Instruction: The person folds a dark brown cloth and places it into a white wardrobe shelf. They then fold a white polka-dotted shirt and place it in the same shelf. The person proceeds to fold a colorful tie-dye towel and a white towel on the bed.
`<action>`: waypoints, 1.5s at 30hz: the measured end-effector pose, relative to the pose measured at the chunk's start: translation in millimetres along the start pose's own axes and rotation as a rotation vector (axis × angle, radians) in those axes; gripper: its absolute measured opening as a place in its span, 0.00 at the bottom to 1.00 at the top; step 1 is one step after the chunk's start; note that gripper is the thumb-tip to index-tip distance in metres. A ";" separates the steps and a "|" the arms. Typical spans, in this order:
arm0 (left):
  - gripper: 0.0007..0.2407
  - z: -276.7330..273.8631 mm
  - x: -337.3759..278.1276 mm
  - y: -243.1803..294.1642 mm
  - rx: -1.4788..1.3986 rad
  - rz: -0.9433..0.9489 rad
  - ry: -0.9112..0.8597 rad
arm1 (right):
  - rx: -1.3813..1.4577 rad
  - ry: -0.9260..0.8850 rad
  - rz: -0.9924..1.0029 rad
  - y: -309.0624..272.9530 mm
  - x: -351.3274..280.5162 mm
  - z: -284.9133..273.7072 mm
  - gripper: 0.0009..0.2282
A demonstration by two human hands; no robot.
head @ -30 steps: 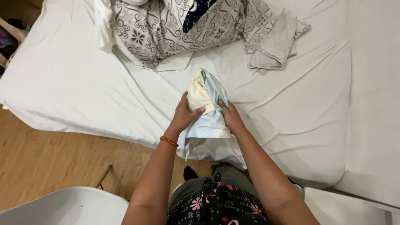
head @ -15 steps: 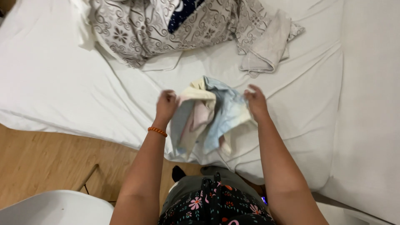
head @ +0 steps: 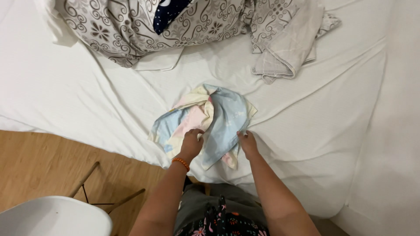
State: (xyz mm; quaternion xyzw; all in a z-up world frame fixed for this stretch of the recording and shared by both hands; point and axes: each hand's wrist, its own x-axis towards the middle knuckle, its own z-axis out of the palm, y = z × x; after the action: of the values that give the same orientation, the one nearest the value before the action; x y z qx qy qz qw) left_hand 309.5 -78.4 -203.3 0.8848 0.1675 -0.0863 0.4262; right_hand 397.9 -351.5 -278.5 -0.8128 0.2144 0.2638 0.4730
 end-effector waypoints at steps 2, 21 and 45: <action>0.15 6.4 4.9 5.7 -0.001 -0.028 0.026 | 0.039 -0.083 -0.014 -19.3 -7.8 8.3 0.28; 0.11 59.2 121.9 -42.3 0.367 0.029 0.295 | -0.026 -0.428 -0.264 -117.8 34.8 -67.7 0.26; 0.27 19.2 50.4 68.4 0.299 -0.221 0.014 | -0.095 0.377 -0.017 -3.2 20.5 -20.3 0.30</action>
State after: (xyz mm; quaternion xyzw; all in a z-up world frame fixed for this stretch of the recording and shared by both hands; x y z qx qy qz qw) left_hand 381.4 -121.9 -180.5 0.9150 0.2519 -0.1505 0.2768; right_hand 420.2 -369.9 -281.0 -0.8710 0.2798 0.1126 0.3878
